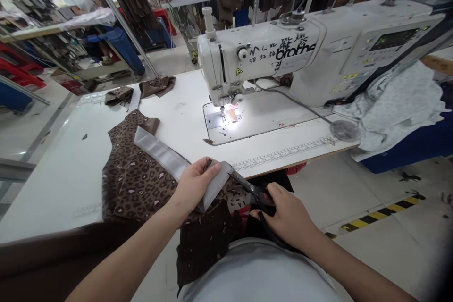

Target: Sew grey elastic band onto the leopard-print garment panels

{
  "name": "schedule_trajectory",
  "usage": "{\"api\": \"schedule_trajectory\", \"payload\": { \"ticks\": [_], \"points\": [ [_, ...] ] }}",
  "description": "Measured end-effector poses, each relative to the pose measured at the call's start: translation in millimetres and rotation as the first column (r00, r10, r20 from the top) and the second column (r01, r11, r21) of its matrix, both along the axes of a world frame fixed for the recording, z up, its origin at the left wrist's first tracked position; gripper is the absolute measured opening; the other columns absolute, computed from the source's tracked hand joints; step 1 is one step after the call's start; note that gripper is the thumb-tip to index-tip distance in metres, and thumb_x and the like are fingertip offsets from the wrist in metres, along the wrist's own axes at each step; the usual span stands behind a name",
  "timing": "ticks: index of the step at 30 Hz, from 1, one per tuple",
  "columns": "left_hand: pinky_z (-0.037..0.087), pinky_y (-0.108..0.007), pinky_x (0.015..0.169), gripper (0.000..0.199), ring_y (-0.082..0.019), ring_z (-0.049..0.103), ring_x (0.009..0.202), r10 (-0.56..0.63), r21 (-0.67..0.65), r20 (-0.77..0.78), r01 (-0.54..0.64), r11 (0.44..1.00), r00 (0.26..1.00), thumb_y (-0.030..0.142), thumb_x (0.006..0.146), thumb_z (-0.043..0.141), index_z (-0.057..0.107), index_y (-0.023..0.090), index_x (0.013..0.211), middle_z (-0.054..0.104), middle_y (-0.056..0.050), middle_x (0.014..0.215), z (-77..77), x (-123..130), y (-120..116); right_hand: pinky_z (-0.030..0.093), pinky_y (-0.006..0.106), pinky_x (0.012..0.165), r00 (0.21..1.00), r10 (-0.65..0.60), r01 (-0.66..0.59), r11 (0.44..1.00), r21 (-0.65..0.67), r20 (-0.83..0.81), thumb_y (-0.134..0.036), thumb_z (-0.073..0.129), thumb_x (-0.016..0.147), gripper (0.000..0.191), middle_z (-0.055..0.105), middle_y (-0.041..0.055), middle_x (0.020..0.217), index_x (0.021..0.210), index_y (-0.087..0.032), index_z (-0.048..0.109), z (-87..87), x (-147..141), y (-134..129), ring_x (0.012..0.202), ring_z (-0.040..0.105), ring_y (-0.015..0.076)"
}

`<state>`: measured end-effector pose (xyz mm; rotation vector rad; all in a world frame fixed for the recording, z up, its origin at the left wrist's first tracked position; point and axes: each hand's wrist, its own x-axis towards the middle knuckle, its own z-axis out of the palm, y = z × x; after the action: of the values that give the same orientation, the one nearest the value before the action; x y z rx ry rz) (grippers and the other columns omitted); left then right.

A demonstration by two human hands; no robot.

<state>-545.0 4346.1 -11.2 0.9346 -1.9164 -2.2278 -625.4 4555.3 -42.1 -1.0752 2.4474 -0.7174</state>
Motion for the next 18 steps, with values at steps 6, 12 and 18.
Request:
{"api": "schedule_trajectory", "payload": {
  "ticks": [6, 12, 18],
  "points": [
    [0.049, -0.027, 0.069, 0.031, -0.016, 0.06, 0.073, -0.047, -0.065, 0.004, 0.047, 0.997, 0.999, 0.043, 0.073, 0.063, 0.058, 0.016, 0.085, 0.064, -0.002, 0.079, 7.2, -1.4, 9.4, 0.03, 0.027, 0.055, 0.999, -0.005, 0.006, 1.0, 0.027, -0.04, -0.046, 0.06, 0.075, 0.034, 0.051, 0.0018, 0.075, 0.071, -0.021, 0.037, -2.0, 1.5, -1.8, 0.068, 0.049, 0.0195],
    [0.046, -0.026, 0.065, 0.026, -0.016, 0.058, 0.07, -0.119, -0.156, 0.047, 0.125, 0.98, 0.992, 0.041, 0.075, 0.059, 0.059, 0.017, 0.084, 0.063, -0.001, 0.077, 9.3, -0.1, 13.8, 0.027, 0.025, 0.053, 0.999, 0.02, -0.021, 0.999, 0.033, 0.037, -0.045, 0.059, 0.077, 0.032, 0.053, 0.0002, 0.071, 0.069, -0.02, 0.04, -5.5, 3.9, 2.1, 0.062, 0.05, 0.017],
    [0.045, -0.026, 0.068, 0.023, -0.017, 0.058, 0.073, -0.2, -0.359, 0.082, 0.216, 0.908, 0.976, 0.039, 0.079, 0.054, 0.059, 0.018, 0.083, 0.065, -0.002, 0.08, 19.6, 1.5, 14.3, 0.028, 0.024, 0.051, 0.997, 0.027, -0.028, 0.999, 0.019, 0.076, -0.047, 0.055, 0.079, 0.034, 0.052, -0.0013, 0.063, 0.065, -0.02, 0.041, -5.3, -0.3, 4.4, 0.057, 0.049, 0.0154]
  ]
}}
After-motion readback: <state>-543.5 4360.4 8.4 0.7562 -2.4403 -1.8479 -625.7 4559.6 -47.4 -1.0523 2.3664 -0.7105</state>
